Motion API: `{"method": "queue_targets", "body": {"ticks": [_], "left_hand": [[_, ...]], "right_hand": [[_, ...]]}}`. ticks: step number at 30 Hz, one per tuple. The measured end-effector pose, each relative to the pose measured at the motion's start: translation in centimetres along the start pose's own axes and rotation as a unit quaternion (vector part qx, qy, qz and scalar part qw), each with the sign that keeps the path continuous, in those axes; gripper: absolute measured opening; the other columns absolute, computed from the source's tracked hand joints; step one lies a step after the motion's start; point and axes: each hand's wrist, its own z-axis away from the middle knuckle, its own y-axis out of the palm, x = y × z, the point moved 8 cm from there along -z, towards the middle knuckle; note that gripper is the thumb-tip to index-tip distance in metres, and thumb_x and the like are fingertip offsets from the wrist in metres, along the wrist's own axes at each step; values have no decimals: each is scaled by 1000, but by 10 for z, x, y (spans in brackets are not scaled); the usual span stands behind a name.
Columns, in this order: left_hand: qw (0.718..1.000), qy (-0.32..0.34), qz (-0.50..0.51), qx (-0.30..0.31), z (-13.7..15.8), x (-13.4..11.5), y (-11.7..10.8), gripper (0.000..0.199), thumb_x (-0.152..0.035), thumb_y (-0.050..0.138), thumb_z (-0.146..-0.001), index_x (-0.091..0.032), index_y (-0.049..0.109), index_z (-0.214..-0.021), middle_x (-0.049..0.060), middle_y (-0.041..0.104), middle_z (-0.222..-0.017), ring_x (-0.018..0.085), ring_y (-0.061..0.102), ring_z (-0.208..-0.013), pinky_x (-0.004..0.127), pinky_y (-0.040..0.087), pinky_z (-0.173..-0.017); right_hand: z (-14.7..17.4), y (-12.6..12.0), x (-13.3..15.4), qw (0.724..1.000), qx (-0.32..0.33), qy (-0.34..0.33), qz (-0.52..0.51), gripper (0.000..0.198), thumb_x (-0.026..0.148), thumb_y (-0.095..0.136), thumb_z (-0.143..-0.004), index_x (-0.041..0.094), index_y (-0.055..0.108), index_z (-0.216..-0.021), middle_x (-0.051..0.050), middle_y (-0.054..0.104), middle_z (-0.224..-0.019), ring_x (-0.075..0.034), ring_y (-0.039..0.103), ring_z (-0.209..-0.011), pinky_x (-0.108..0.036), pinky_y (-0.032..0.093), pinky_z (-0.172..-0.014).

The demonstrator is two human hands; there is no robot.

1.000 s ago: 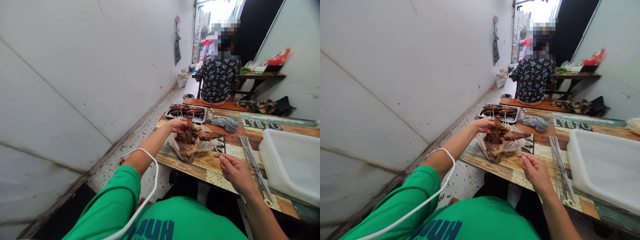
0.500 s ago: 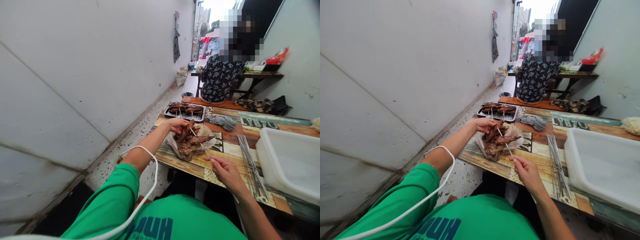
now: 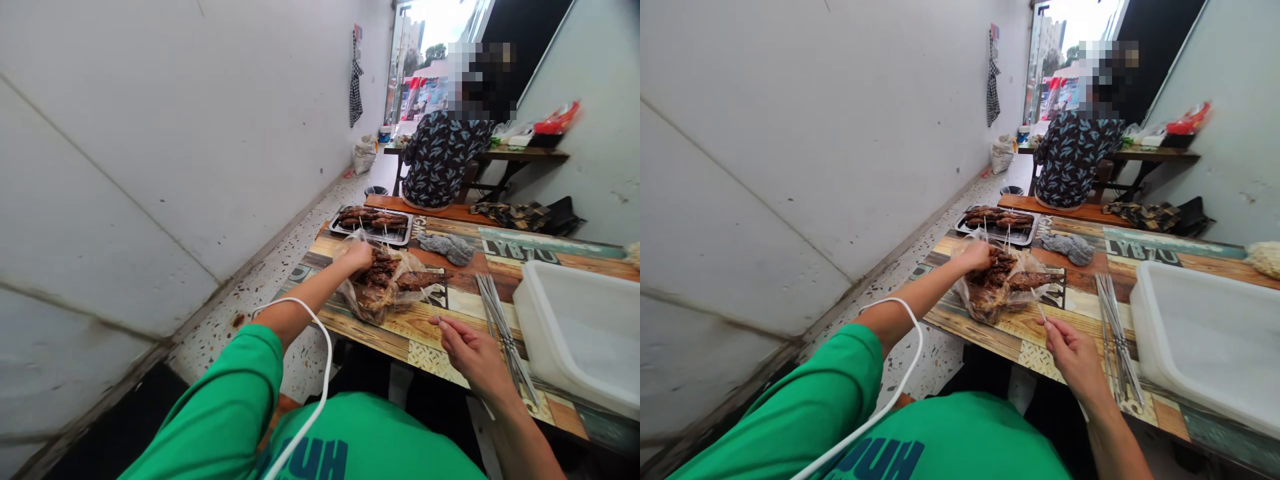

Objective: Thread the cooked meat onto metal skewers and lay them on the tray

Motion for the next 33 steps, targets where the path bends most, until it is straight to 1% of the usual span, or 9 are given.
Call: {"method": "queue_targets", "body": {"ticks": [3, 6, 10, 14, 18, 22, 27, 30, 33], "left_hand": [[993, 81, -91, 3, 6, -21, 3, 27, -11, 63, -69, -19, 75, -91, 7, 72, -95, 20, 62, -95, 24, 43, -84], [975, 182, -86, 97, 15, -42, 24, 31, -16, 68, -66, -23, 74, -96, 1, 72, -95, 17, 63, -90, 21, 43, -82], [962, 216, -99, 137, 20, -53, 39, 32, -14, 72, -60, -22, 74, -91, 1, 72, -90, 18, 63, -87, 21, 43, -80], [960, 189, -132, 159, 18, -56, 42, 29, -14, 77, -54, -18, 72, -82, 6, 71, -90, 21, 63, -86, 25, 45, -78], [959, 155, -125, 201, 18, -58, 41, 17, -10, 75, -51, -20, 66, -61, 4, 68, -73, 21, 63, -80, 27, 46, -80], [972, 130, -113, 160, 16, -60, 24, 21, -4, 71, -47, -21, 61, -52, 2, 65, -62, 22, 63, -81, 27, 47, -82], [977, 147, -115, 99, 12, -51, -14, 19, -6, 71, -50, -18, 67, -64, 1, 65, -67, 20, 63, -81, 25, 48, -78], [992, 96, 26, 80, 8, -28, -37, 19, -10, 73, -55, -16, 68, -73, -1, 64, -67, 15, 62, -73, 24, 50, -73], [965, 7, 248, 79, 8, -3, -42, 20, -10, 74, -61, -14, 64, -77, -3, 62, -64, 11, 61, -62, 26, 53, -67]], "right_hand": [[1, -4, -3, 1000, -6, 5, -2, 75, 67, 66, -64, 6, 68, -107, 8, 34, -49, -5, 24, -40, -21, 13, -40], [1, -4, -4, 1000, -6, 2, 5, 74, 68, 66, -64, 6, 68, -105, 7, 35, -49, -5, 25, -40, -20, 13, -40], [1, -2, -2, 1000, -1, -6, 3, 71, 67, 66, -66, 7, 69, -104, 7, 35, -49, -5, 25, -40, -21, 13, -40], [2, 0, 1, 1000, 2, -15, 1, 69, 66, 66, -66, 8, 69, -104, 6, 37, -50, -5, 24, -40, -21, 13, -39], [4, -2, 0, 1000, -3, -6, -7, 70, 65, 68, -65, 7, 69, -104, 7, 35, -49, -5, 24, -40, -21, 13, -40], [5, -4, -2, 1000, -12, 7, -11, 73, 67, 68, -64, 6, 68, -105, 7, 35, -49, -5, 25, -40, -21, 13, -41], [5, -1, 0, 1000, 0, 10, -7, 77, 69, 67, -62, 5, 67, -106, 8, 33, -48, -5, 24, -40, -21, 12, -41], [5, 3, 3, 1000, 10, 9, 3, 80, 70, 66, -60, 4, 67, -105, 8, 32, -50, -5, 24, -41, -21, 12, -41], [6, 10, 7, 1000, 16, 5, 21, 79, 70, 64, -61, 4, 67, -104, 8, 32, -51, -6, 25, -42, -22, 13, -41]]}}
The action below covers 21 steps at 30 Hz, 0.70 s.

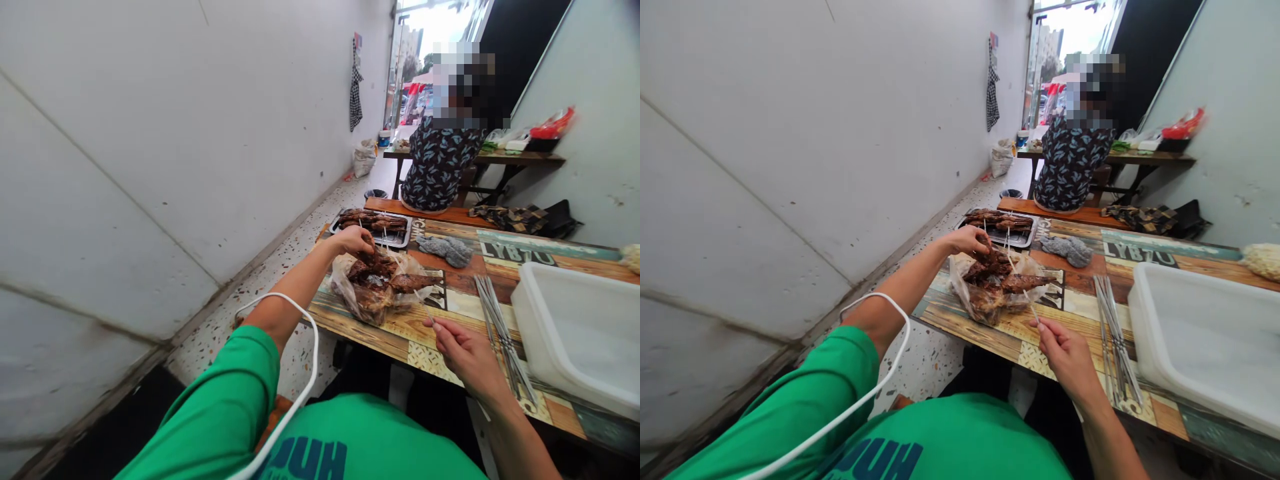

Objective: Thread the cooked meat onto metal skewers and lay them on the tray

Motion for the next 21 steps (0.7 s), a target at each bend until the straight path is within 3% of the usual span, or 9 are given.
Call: {"method": "queue_targets", "body": {"ticks": [5, 10, 13, 17, 21], "left_hand": [[970, -64, 232, -16, 9, 26, 1, 25, -3, 76, -57, -13, 57, -70, -2, 61, -61, 12, 61, -58, 31, 56, -66], [950, -78, 303, -18, 15, 34, 4, 28, -2, 77, -56, -12, 58, -73, 0, 62, -66, 12, 63, -63, 30, 56, -68], [974, -74, 205, -58, 16, 32, -3, 35, -5, 77, -57, -13, 62, -87, -3, 61, -66, 10, 60, -60, 27, 54, -65], [993, -9, -36, -110, 12, 8, -14, 52, -9, 76, -56, -14, 64, -106, -2, 62, -71, 11, 57, -63, 21, 47, -60], [977, 42, -199, -66, -1, -21, 0, 34, -16, 73, -59, -11, 69, -93, 0, 62, -71, 13, 56, -66, 21, 43, -59]], "right_hand": [[0, 14, 5, 999, 24, -17, 29, 72, 67, 58, -66, 4, 68, -99, 7, 34, -49, -7, 25, -43, -24, 14, -43], [0, 21, 5, 998, 42, -28, 33, 69, 65, 57, -67, 4, 68, -98, 6, 35, -50, -7, 26, -43, -24, 14, -44], [0, 14, 3, 999, 23, -16, 18, 72, 67, 60, -65, 4, 68, -98, 6, 35, -50, -7, 27, -43, -24, 14, -43], [-2, 2, 0, 1000, 11, -11, -2, 74, 67, 63, -65, 4, 68, -103, 7, 33, -51, -6, 25, -42, -23, 14, -41], [-3, -9, -5, 1000, -6, -11, -19, 75, 68, 65, -65, 4, 67, -105, 8, 33, -51, -6, 24, -42, -22, 14, -40]]}}
